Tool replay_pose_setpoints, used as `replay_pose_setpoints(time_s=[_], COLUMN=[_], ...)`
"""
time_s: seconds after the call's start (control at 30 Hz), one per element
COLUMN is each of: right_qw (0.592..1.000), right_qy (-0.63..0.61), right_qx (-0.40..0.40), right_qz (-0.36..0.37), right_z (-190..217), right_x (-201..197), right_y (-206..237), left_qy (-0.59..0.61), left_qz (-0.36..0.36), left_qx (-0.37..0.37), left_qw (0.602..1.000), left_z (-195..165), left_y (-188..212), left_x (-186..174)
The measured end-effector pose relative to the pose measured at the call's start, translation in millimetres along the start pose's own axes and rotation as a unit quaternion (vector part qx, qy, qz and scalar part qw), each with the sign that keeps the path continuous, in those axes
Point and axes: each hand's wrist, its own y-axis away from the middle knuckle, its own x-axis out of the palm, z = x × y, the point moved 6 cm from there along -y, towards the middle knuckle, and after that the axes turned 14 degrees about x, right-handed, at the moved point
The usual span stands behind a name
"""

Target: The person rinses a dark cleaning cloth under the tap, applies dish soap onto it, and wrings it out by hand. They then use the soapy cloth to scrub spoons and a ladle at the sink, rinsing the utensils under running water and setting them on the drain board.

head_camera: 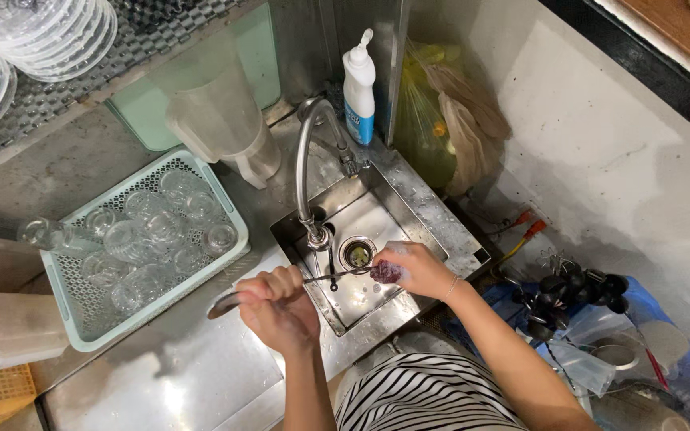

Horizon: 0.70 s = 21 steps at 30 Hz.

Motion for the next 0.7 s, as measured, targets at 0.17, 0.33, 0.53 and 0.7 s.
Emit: replay_pose_setpoints(time_s=[0.17, 0.33, 0.53, 0.7], right_qw=[0.993, 0.972, 0.954, 0.993], right_qy=[-0.022, -0.086, -0.243, -0.054], right_qx=[0.115, 0.203, 0.175, 0.102], right_qz=[0.006, -0.079, -0.006, 0.033], right_z=[-54, -92, -38, 10], right_x=[3, -24, 8, 35], right_y=[6, 25, 0, -14], left_qy=[-0.036, -0.047, -0.024, 0.005], left_qz=[-0.027, 0.021, -0.043, 0.080], left_qx=[0.065, 0.155, 0.004, -0.087], left_qw=[0.997, 0.987, 0.999, 0.993], left_z=[-21, -72, 28, 77], left_y=[-29, -72, -18, 34], left_x=[-25, -54, -51, -6])
